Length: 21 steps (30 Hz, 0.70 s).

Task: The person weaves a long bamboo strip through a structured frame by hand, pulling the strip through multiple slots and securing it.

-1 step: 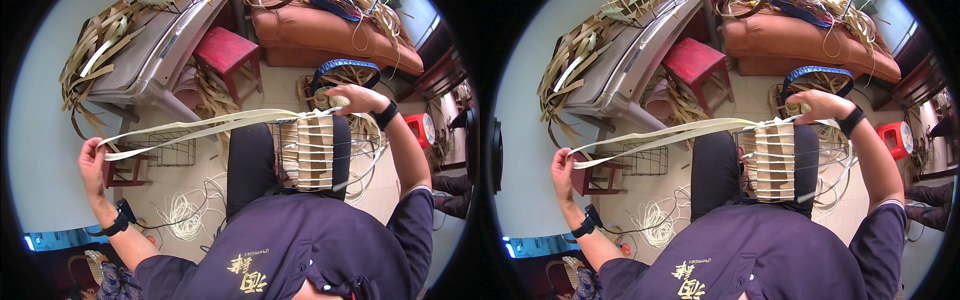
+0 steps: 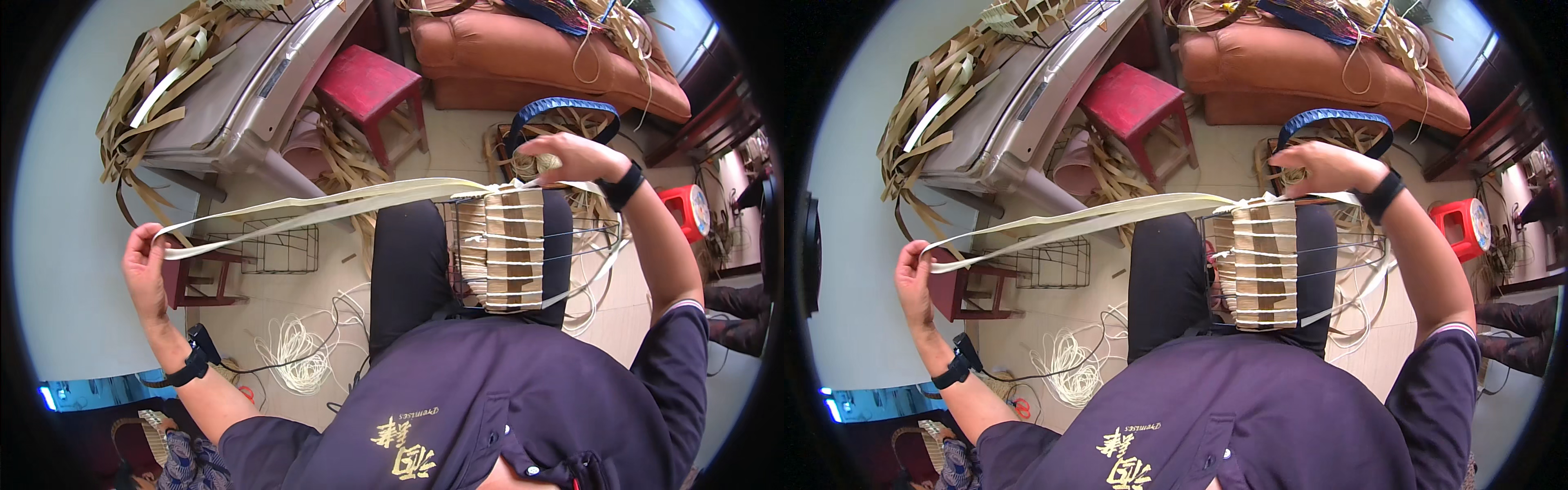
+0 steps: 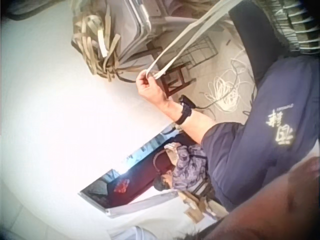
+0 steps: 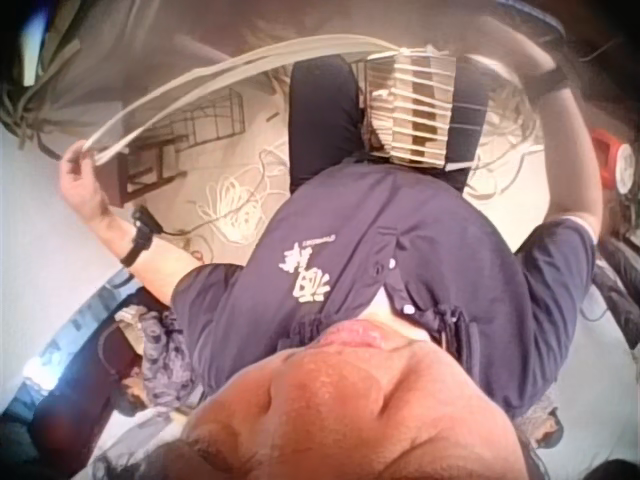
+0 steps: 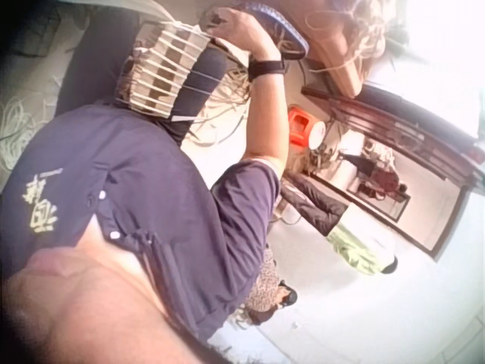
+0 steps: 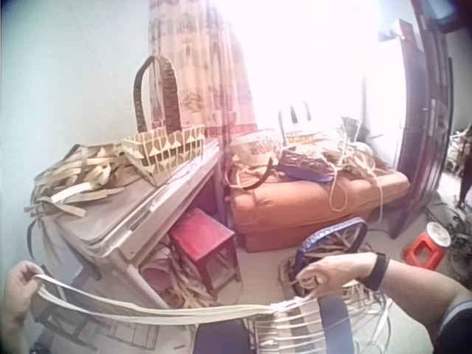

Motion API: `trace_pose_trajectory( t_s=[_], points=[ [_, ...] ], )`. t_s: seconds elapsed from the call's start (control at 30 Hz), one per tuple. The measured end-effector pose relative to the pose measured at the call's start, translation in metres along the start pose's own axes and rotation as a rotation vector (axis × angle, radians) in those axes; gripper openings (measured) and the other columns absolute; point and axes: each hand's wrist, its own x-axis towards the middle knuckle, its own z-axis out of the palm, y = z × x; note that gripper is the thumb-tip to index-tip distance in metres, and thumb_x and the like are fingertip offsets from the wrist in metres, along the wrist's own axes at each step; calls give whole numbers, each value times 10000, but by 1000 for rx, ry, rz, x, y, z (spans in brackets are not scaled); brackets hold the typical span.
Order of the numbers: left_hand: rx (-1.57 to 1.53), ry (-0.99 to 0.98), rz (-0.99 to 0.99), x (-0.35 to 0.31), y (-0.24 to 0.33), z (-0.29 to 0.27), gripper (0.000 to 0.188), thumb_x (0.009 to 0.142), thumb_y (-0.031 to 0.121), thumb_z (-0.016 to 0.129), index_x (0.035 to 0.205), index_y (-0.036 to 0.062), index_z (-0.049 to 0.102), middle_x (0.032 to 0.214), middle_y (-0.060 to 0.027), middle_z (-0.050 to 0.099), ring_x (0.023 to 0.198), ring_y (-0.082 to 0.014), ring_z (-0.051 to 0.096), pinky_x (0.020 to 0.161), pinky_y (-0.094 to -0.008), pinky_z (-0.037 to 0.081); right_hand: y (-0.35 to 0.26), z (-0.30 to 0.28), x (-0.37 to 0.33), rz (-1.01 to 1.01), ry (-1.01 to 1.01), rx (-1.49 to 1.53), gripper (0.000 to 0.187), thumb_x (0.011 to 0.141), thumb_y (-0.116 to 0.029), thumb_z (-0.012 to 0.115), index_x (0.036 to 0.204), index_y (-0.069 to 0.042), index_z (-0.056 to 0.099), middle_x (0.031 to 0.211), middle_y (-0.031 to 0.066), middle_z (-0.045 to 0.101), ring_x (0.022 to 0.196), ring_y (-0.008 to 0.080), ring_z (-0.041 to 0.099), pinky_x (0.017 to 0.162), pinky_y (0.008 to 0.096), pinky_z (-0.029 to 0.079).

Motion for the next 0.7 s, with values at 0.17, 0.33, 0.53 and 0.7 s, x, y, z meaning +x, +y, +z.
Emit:
trace_pose_trajectory(
  t_s=[0.17,0.33,0.53,0.7],
  points=[
    [22,170,88,20,21,13,257,1050,88,589,1294,29,644,1071,-9,673,971,-86,628,860,-235,506,-63,1,68,-220,10,184,539,923,-214,757,1401,-21,600,1275,199,705,1187,352,675,1032,425,529],
    [-350,106,-208,23,33,7,314,1027,91,580,1337,51,606,881,35,626,804,-50,581,732,-200,483,-78,16,104,-189,-259,235,494,925,-193,754,1363,-8,618,1216,179,730,1116,322,690,1005,396,528],
    [-841,37,-318,22,6,-6,307,1024,63,625,1329,45,599,880,8,578,787,-77,549,663,-204,486,-49,39,108,-192,-304,466,459,953,-257,731,1334,-15,645,1105,99,762,1007,213,692,927,359,534],
    [-853,121,-272,23,12,12,325,1006,11,622,1328,43,596,1043,-30,631,908,-119,612,772,-240,549,-35,33,103,0,-370,845,453,1050,-367,644,1364,-41,644,1095,5,733,979,93,636,902,284,530]
  ],
)
